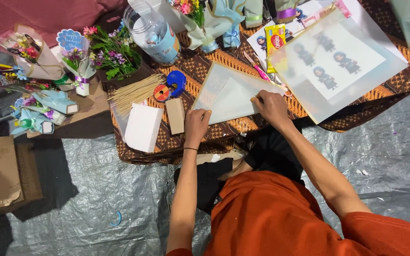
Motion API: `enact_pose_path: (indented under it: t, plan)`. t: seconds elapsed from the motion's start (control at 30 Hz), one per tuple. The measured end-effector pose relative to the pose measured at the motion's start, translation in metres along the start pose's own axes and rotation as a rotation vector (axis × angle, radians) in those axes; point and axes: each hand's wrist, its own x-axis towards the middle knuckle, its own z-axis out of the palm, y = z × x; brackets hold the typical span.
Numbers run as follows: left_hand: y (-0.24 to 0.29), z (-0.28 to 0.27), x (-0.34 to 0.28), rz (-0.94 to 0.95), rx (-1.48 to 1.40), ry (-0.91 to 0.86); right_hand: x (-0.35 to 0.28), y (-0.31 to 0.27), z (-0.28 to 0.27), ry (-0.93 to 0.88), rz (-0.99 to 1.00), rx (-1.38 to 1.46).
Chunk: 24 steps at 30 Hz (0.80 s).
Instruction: Assembling a gift bouquet by attaching snack packets to a base and wrapping it with decorative paper
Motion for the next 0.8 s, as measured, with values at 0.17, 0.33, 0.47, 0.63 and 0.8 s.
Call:
enact_pose_path:
  t: [0.17, 0.33, 0.47, 0.63, 0.8]
  plan:
    - [0.011, 0.002, -0.002, -0.06, 0.032, 0.075, 0.005, -0.001, 0.003, 0.011, -0.005, -0.043]
    - [0.01, 0.007, -0.004, -0.095, 0.064, 0.126, 0.001, 0.0, 0.0, 0.038, 0.005, -0.004]
    - [0.011, 0.009, -0.005, -0.06, 0.105, 0.19, -0.004, 0.004, -0.001, 0.113, -0.009, -0.14]
    - [0.017, 0.015, -0.008, -0.036, 0.125, 0.257, -0.001, 0.0, -0.001, 0.157, 0.012, -0.132]
    - [0.014, 0.02, -0.009, -0.017, 0.184, 0.341, 0.003, -0.001, 0.006, 0.34, -0.165, -0.284]
